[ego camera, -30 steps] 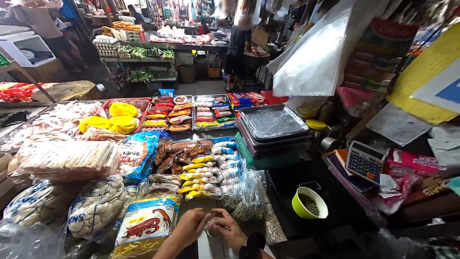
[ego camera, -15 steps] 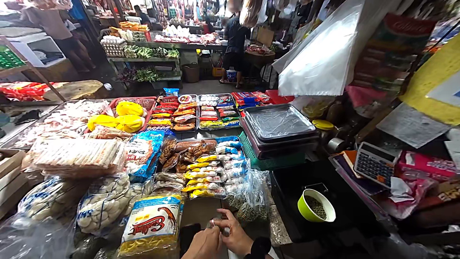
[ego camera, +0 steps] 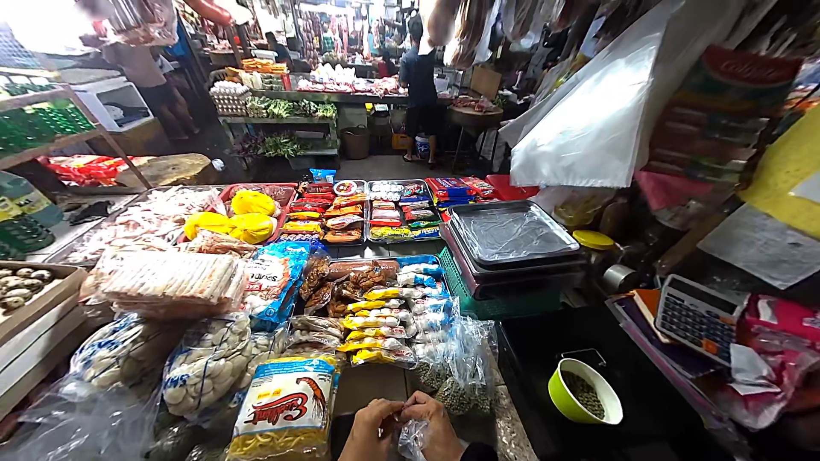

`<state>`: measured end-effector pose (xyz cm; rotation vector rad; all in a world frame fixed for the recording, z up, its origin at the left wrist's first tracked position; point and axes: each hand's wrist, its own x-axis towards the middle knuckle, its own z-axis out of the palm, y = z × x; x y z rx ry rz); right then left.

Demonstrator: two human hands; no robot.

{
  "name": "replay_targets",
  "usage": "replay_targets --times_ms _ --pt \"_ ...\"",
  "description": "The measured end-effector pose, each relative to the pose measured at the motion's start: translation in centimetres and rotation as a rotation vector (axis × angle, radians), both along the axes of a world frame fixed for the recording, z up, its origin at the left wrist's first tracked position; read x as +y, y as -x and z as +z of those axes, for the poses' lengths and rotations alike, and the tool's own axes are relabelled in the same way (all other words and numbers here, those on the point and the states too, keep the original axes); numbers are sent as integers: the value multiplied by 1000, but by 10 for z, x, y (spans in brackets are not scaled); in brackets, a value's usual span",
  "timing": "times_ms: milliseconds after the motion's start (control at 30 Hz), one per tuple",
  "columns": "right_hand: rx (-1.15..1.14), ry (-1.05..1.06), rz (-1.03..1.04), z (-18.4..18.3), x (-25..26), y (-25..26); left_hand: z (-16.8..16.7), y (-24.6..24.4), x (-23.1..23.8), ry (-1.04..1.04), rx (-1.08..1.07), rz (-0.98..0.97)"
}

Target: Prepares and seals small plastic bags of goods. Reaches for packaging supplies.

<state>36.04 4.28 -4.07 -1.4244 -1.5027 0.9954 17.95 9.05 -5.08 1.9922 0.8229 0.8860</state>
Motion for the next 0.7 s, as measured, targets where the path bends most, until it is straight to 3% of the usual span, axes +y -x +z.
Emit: replay_targets --times_ms 233,333,433,500,567,700 --pt "-57 -33 -155 5 -6 6 3 -2 4 -144 39 102" --pt "-131 -168 -123 4 -11 8 7 -7 3 -134 127 121" --pt "-181 -161 -23 11 -15 3 12 -11 2 -116 200 91" --pt "-188 -57 26 13 -16 0 10 -11 0 -103 222 58" --pt "-87 197 -20 8 -11 -3 2 -9 0 -141 184 62" --pt "426 569 -376 9 6 5 -15 -5 -3 -331 64 91"
